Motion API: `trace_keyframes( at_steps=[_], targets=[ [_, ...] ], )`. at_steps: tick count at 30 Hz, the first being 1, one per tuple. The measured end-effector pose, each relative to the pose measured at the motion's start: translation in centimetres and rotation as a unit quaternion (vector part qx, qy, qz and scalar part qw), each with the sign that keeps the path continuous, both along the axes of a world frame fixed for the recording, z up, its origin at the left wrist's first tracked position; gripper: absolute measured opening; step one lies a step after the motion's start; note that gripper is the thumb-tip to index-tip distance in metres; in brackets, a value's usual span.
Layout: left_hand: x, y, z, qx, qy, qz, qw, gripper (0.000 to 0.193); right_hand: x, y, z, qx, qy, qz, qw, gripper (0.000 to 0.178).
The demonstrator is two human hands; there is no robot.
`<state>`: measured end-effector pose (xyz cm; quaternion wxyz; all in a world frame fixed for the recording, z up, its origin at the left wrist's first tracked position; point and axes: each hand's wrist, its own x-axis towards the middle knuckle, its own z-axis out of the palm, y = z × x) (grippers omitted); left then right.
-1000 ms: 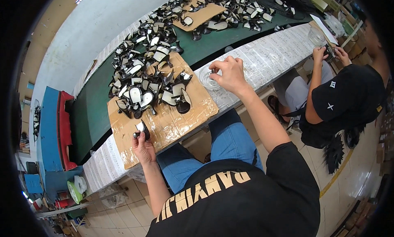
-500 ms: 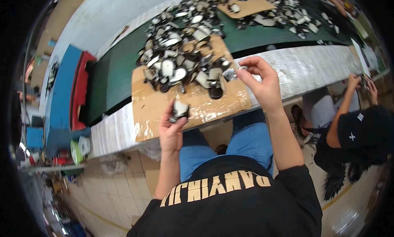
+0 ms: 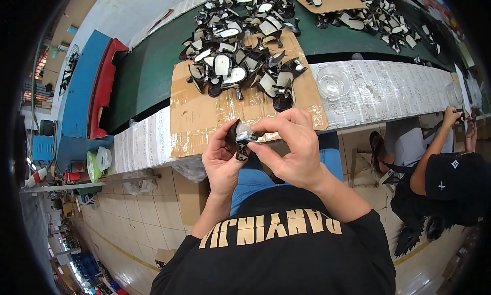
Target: Manually assemble or check small plastic and metal components for shoe manufacturing.
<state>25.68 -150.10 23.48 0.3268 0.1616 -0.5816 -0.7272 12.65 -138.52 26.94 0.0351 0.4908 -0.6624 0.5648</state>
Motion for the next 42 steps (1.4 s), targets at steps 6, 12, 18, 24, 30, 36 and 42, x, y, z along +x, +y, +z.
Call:
trace_keyframes(
  at_steps=[6, 12, 18, 24, 30, 36, 42],
  targets=[
    [0.1, -0.1, 0.6, 0.000, -0.005, -0.004, 1.000, 0.055, 0.8, 1.2, 0.8, -0.009, -0.086, 0.039, 0.995, 0.027],
    [0.0, -0.3, 0.5, -0.004, -0.020, -0.009, 1.000, 0.056, 0.3, 1.8, 1.2, -0.040, -0.125, 0.019, 0.991, 0.028],
    [0.3, 0.0, 0.7, -0.001, -0.046, -0.017, 0.999, 0.059, -0.3, 0.8, 0.6, 0.009, -0.005, 0.007, 1.000, 0.026],
    [0.3, 0.0, 0.4, -0.056, -0.069, 0.010, 0.996, 0.058, -0.5, 0.3, 0.2, 0.009, 0.021, -0.008, 1.000, 0.027],
    [0.3, 0.2, 0.2, -0.120, -0.090, 0.036, 0.988, 0.058, -0.8, 0.2, 0.2, 0.012, 0.071, -0.038, 0.997, 0.028],
    [0.4, 0.2, 0.1, -0.141, -0.101, 0.038, 0.984, 0.056, -1.2, 0.1, 0.2, 0.013, 0.072, -0.070, 0.995, 0.029],
    [0.6, 0.0, 0.2, -0.113, -0.101, 0.022, 0.988, 0.053, -1.7, -0.1, 0.3, 0.016, 0.072, -0.083, 0.994, 0.027]
  ],
)
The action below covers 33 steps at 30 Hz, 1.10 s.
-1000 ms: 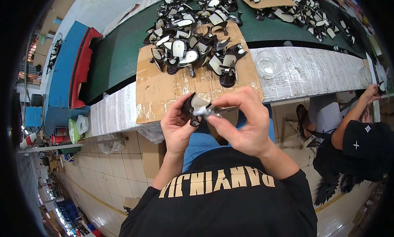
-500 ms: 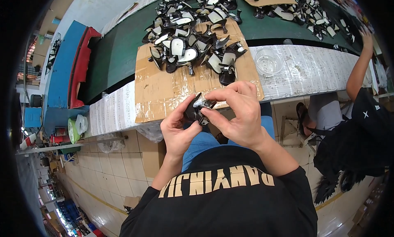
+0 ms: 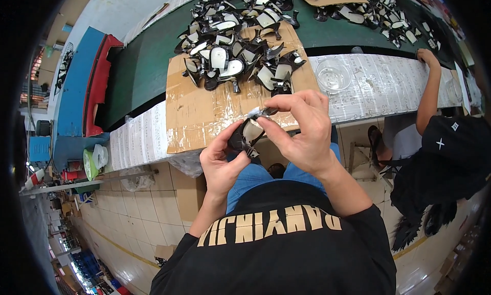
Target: Manually assemble or check small plastic and metal components for shoe manufacturing.
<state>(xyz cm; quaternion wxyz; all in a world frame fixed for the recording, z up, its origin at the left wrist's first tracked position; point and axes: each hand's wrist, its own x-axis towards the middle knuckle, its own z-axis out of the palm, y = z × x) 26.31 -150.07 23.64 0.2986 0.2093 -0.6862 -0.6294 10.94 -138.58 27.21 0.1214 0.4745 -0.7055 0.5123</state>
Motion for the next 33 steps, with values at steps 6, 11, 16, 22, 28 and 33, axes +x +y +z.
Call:
trace_keyframes(
  at_steps=[6, 11, 16, 22, 28, 33],
  targets=[
    [0.0, 0.0, 0.5, 0.174, 0.036, -0.029, 0.984, 0.058, 0.2, 0.7, 0.3, -0.028, -0.058, -0.017, 0.998, 0.027],
    [0.0, -0.4, 0.1, 0.236, 0.052, -0.046, 0.969, 0.064, 1.0, 1.1, 0.1, -0.002, -0.045, 0.035, 0.998, 0.027],
    [-0.1, -0.4, 0.1, 0.238, 0.050, -0.044, 0.969, 0.065, 1.5, 0.6, -0.1, 0.007, -0.026, 0.054, 0.998, 0.028],
    [-0.2, -0.3, 0.6, 0.220, 0.034, -0.034, 0.974, 0.060, 0.7, 0.7, -0.2, 0.024, 0.018, 0.030, 0.999, 0.028],
    [0.0, -0.7, 0.1, 0.240, 0.020, -0.035, 0.970, 0.061, -0.5, 0.8, -0.7, 0.019, 0.032, -0.011, 0.999, 0.027],
    [1.4, -1.5, 0.2, 0.238, 0.023, -0.018, 0.971, 0.064, -1.5, 1.1, -0.4, 0.012, 0.005, -0.050, 0.999, 0.028]
  ],
)
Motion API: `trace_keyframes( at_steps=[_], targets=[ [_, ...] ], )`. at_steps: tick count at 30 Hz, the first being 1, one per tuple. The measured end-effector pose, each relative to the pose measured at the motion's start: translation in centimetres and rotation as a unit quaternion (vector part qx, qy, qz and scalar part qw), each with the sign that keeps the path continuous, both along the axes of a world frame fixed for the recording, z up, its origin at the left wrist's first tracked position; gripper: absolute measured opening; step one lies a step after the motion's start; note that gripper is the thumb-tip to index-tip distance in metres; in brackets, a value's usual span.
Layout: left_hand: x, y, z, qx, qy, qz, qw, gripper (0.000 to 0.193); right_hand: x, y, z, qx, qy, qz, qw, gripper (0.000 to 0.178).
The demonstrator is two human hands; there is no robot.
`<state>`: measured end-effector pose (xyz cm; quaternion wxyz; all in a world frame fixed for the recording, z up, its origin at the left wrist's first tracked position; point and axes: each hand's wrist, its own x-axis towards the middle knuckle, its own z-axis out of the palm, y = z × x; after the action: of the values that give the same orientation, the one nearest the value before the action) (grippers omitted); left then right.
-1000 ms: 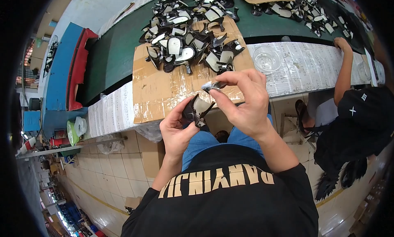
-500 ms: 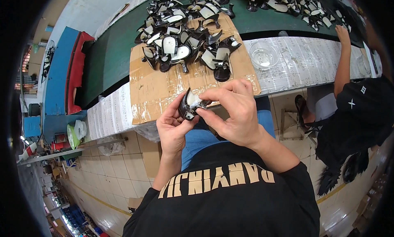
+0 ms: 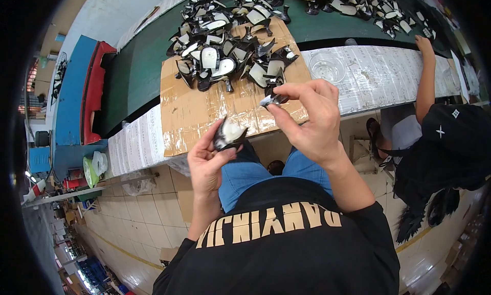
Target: Manually assemble or check small plastic and metal components for shoe manufacturing.
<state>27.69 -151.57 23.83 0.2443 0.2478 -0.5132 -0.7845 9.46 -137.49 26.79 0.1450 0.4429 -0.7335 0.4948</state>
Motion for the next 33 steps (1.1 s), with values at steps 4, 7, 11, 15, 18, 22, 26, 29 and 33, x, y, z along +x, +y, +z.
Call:
trace_keyframes(
  at_steps=[4, 7, 11, 15, 18, 22, 26, 29, 33],
  targets=[
    [5.6, -3.0, -0.2, -0.076, -0.069, 0.055, 0.993, 0.064, -1.0, 1.2, 0.0, -0.025, -0.037, -0.028, 0.999, 0.028],
    [12.1, -5.6, -1.9, -0.117, -0.185, 0.069, 0.973, 0.059, -2.0, 2.4, -0.6, -0.045, -0.074, -0.041, 0.995, 0.026],
    [17.6, -7.7, -4.9, -0.313, -0.376, 0.063, 0.870, 0.057, -2.6, 2.0, -0.8, -0.060, -0.110, -0.037, 0.991, 0.027],
    [11.7, -8.2, -3.2, -0.354, -0.294, 0.099, 0.882, 0.052, -2.8, 1.6, -0.8, -0.067, -0.115, -0.039, 0.990, 0.027],
    [3.3, -8.6, -2.9, -0.359, -0.187, 0.081, 0.911, 0.045, -2.1, 1.7, -0.8, -0.078, -0.117, -0.040, 0.989, 0.026],
    [-5.2, -10.4, -5.2, -0.307, -0.064, 0.051, 0.948, 0.040, -1.1, 2.1, 0.1, -0.065, -0.101, -0.042, 0.992, 0.026],
    [-8.9, -11.9, -8.3, -0.311, -0.049, 0.068, 0.947, 0.028, -1.6, 4.6, 0.1, -0.056, -0.100, -0.085, 0.990, 0.024],
    [-9.5, -12.4, -10.0, -0.265, -0.036, 0.082, 0.960, 0.016, -2.3, 7.1, -0.3, -0.052, -0.112, -0.114, 0.986, 0.024],
    [-8.1, -10.4, -7.0, -0.266, -0.011, 0.088, 0.960, 0.008, -2.7, 8.8, -1.1, -0.093, -0.193, -0.106, 0.971, 0.023]
  ],
)
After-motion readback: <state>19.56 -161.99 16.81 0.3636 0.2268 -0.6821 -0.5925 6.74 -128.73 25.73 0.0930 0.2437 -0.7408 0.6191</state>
